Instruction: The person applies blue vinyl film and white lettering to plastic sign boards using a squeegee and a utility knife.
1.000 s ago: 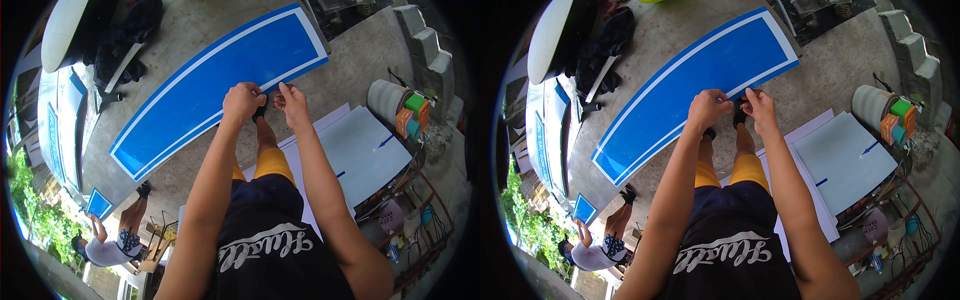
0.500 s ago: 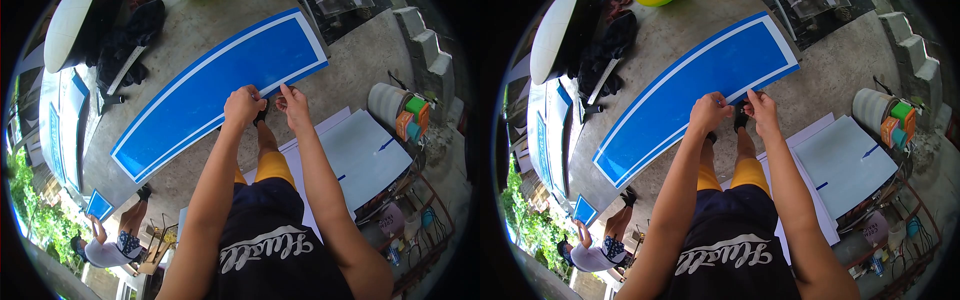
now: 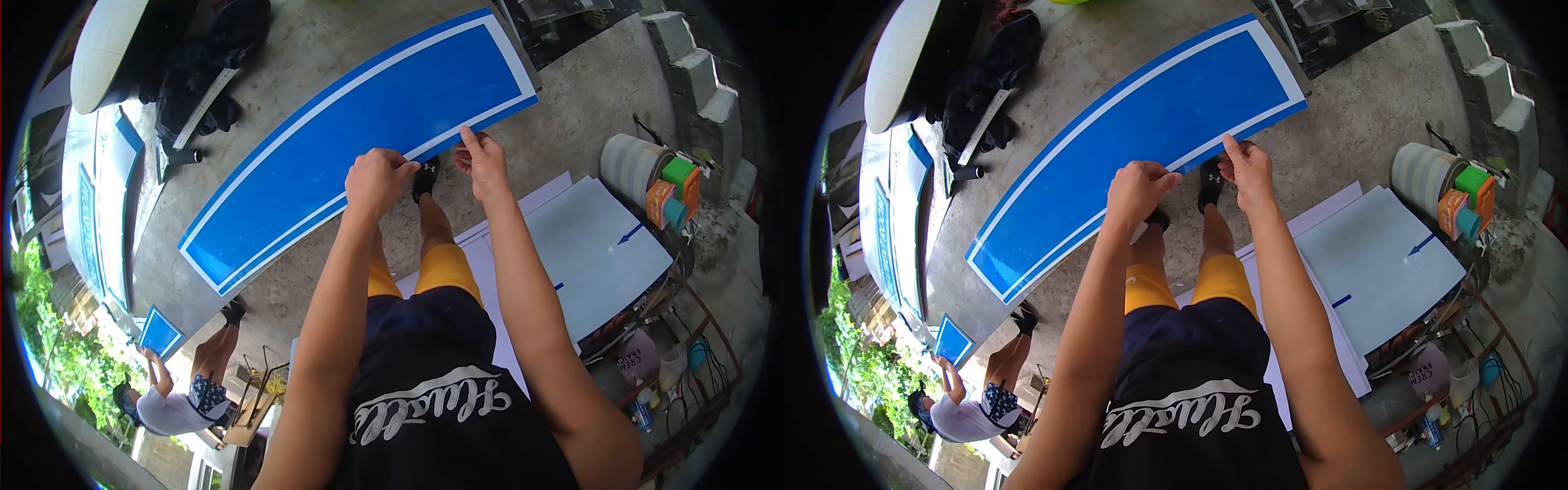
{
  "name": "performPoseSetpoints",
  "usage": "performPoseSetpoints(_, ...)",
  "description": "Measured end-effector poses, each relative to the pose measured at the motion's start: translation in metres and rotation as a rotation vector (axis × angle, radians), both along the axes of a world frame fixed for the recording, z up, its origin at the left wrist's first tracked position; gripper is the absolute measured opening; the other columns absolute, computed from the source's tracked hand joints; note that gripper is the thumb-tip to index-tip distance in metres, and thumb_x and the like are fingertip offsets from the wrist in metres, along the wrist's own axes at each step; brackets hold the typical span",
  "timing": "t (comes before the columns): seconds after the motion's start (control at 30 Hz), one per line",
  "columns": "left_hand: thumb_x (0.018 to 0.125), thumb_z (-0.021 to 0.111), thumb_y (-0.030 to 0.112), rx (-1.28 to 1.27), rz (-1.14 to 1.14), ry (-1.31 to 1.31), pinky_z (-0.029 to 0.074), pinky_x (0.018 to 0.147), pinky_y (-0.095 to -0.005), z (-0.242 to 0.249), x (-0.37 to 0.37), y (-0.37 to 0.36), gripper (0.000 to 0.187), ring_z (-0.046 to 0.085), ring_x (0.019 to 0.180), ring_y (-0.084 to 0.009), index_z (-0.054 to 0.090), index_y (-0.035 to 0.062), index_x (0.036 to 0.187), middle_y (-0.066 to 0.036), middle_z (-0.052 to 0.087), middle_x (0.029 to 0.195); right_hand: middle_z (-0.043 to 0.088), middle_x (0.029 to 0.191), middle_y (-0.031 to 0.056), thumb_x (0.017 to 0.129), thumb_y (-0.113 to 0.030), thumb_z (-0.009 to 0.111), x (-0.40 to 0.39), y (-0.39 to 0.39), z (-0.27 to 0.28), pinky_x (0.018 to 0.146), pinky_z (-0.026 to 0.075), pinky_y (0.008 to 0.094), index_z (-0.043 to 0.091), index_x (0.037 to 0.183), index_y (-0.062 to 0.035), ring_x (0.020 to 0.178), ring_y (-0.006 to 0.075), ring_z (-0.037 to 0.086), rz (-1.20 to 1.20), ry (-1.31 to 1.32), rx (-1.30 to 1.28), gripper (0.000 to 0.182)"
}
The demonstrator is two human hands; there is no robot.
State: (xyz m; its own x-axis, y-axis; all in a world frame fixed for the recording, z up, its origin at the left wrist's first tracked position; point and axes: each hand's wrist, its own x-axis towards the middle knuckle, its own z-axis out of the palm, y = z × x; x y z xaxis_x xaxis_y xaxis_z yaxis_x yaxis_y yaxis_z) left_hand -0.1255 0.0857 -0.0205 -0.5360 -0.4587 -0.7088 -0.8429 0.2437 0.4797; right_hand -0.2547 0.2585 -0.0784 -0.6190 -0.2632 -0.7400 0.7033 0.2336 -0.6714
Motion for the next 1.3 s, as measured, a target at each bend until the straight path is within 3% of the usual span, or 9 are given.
performPoseSetpoints(0.13,0.092,0.080,0.035,0.029,0.060,0.033,0.058,0.078,-0.0370,0.004,0.027,-0.006,0.032,0.076,0.082,-0.0246,0.083,0.0049,0.102,-0.011,0.080,0.087,0.070,0.090,0.0010,0.099,-0.040,0.079,0.000,0.001,-0.001,0.069,0.055,0.0268,0.068,0.098,-0.0071,0.074,0.0099,0.066,0.020,0.026,-0.009,0.034)
performPoseSetpoints(0.33,0.093,0.077,0.032,0.030,-0.019,0.164,0.059,0.083,-0.0391,0.014,0.012,-0.002,0.031,0.078,0.091,-0.0305,0.083,0.0049,0.107,-0.016,0.081,0.099,0.070,0.091,0.0014,0.098,-0.041,0.080,0.000,0.004,-0.002,0.070,0.055,0.0271,0.068,0.099,-0.0073,0.076,0.0100,0.066,0.049,0.051,-0.023,0.035)
performPoseSetpoints(0.57,0.092,0.078,0.030,0.080,-0.018,0.147,0.059,0.080,-0.0381,-0.011,-0.020,0.007,0.027,0.078,0.084,-0.0269,0.083,0.0056,0.102,-0.012,0.081,0.089,0.069,0.091,0.0012,0.097,-0.041,0.081,0.001,0.003,-0.002,0.072,0.055,0.0276,0.068,0.099,-0.0071,0.077,0.0107,0.065,0.051,0.057,-0.021,0.036)
performPoseSetpoints(0.87,0.089,0.083,0.027,0.134,0.095,0.127,0.056,0.074,-0.0324,-0.002,-0.007,0.003,0.025,0.075,0.079,-0.0186,0.076,0.0032,0.094,-0.010,0.080,0.084,0.069,0.091,0.0009,0.097,-0.039,0.082,0.000,0.002,-0.003,0.071,0.055,0.0279,0.067,0.097,-0.0071,0.077,0.0113,0.066,0.046,0.051,-0.015,0.035)
performPoseSetpoints(0.97,0.085,0.087,0.028,0.181,0.202,0.186,0.057,0.073,-0.0368,-0.011,0.000,0.006,0.026,0.076,0.080,-0.0256,0.075,0.0062,0.093,-0.011,0.080,0.089,0.069,0.091,0.0009,0.097,-0.039,0.082,-0.001,0.003,-0.003,0.071,0.055,0.0278,0.067,0.097,-0.0073,0.077,0.0113,0.066,0.045,0.047,-0.005,0.035)
performPoseSetpoints(1.07,0.088,0.085,0.025,0.129,0.251,0.214,0.057,0.075,-0.0384,-0.008,0.003,0.008,0.024,0.076,0.080,-0.0272,0.073,0.0054,0.097,-0.014,0.080,0.089,0.069,0.091,0.0009,0.096,-0.039,0.082,0.000,0.003,-0.005,0.071,0.055,0.0278,0.067,0.097,-0.0075,0.077,0.0111,0.066,0.045,0.042,-0.006,0.035)
performPoseSetpoints(1.17,0.093,0.082,0.023,0.065,0.250,0.215,0.057,0.076,-0.0344,-0.007,0.005,0.006,0.025,0.076,0.081,-0.0200,0.071,0.0021,0.101,-0.015,0.080,0.091,0.069,0.091,0.0008,0.097,-0.039,0.082,-0.001,0.003,-0.005,0.071,0.056,0.0278,0.067,0.097,-0.0078,0.077,0.0110,0.066,0.047,0.042,-0.013,0.034)
performPoseSetpoints(1.27,0.093,0.081,0.027,-0.005,0.192,0.183,0.057,0.077,-0.0401,-0.007,0.017,0.001,0.025,0.077,0.086,-0.0291,0.071,0.0060,0.103,-0.013,0.080,0.092,0.070,0.091,0.0007,0.097,-0.039,0.082,0.000,0.003,-0.004,0.071,0.056,0.0277,0.068,0.097,-0.0080,0.077,0.0109,0.066,0.045,0.039,-0.005,0.034)
performPoseSetpoints(1.3,0.093,0.081,0.027,-0.004,0.175,0.159,0.057,0.077,-0.0388,-0.004,0.020,-0.002,0.026,0.076,0.084,-0.0270,0.071,0.0054,0.103,-0.013,0.080,0.090,0.070,0.091,0.0007,0.097,-0.038,0.082,0.000,0.002,-0.004,0.071,0.056,0.0276,0.068,0.097,-0.0080,0.077,0.0109,0.066,0.042,0.040,-0.001,0.034)
